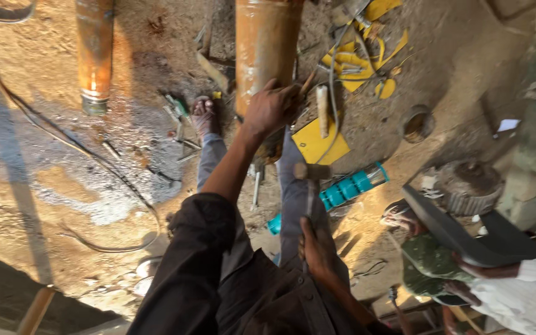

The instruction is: The person uses a hammer and chisel to remove a metal band from a large vertical pipe. They then use pliers to remove a wire or cable from the pipe's end fitting.

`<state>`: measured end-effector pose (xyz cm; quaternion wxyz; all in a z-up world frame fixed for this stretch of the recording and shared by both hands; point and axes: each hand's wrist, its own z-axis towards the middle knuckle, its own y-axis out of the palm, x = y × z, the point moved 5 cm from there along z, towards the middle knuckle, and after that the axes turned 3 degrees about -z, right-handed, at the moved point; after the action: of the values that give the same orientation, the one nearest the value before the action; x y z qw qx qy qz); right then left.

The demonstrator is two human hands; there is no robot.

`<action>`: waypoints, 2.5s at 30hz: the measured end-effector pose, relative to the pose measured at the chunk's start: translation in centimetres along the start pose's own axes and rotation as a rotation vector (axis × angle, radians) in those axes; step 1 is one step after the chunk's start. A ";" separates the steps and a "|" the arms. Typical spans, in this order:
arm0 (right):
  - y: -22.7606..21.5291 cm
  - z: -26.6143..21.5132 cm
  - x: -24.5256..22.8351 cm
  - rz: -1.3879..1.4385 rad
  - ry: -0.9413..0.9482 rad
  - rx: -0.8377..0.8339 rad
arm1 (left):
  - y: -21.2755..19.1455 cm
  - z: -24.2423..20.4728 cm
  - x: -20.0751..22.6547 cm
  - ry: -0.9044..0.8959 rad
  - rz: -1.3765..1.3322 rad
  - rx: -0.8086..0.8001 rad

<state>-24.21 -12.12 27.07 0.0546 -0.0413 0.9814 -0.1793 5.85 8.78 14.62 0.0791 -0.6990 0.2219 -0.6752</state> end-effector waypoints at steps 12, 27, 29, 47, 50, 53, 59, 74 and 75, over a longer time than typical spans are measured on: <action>-7.0 8.2 -33.9 -0.329 -0.585 0.024 | 1.3 -0.8 -1.1 -0.084 -0.120 0.006; -0.3 5.8 -45.9 -1.296 -0.629 0.017 | 1.4 -1.2 -1.4 -0.037 -0.163 0.081; 1.0 5.2 -45.5 -1.417 -0.695 0.001 | 1.4 -1.2 -1.3 -0.026 -0.167 0.077; 1.0 8.3 -47.5 -2.123 -1.155 0.101 | 1.0 -0.9 -1.3 -0.024 -0.114 0.045; 0.0 9.5 -47.1 -1.628 -0.816 0.102 | 1.2 -1.4 -1.4 -0.014 -0.088 0.072; 2.2 8.5 -45.6 -1.813 -1.048 -0.050 | 1.2 -1.2 -1.5 -0.017 -0.124 0.076; 0.5 9.6 -47.3 -1.395 -0.773 0.114 | 1.0 -1.1 -1.1 0.105 -0.068 0.100; 0.5 13.0 -45.3 -1.384 -1.018 0.111 | 1.0 -1.4 -1.4 -0.038 -0.070 0.074; 0.8 13.1 -45.0 -1.276 -1.035 0.142 | 0.9 -1.3 -1.5 -0.033 -0.071 0.075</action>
<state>21.95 -11.45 18.74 0.3900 -0.6649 0.6061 -0.1960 4.39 8.84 13.02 0.0850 -0.7139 0.1699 -0.6739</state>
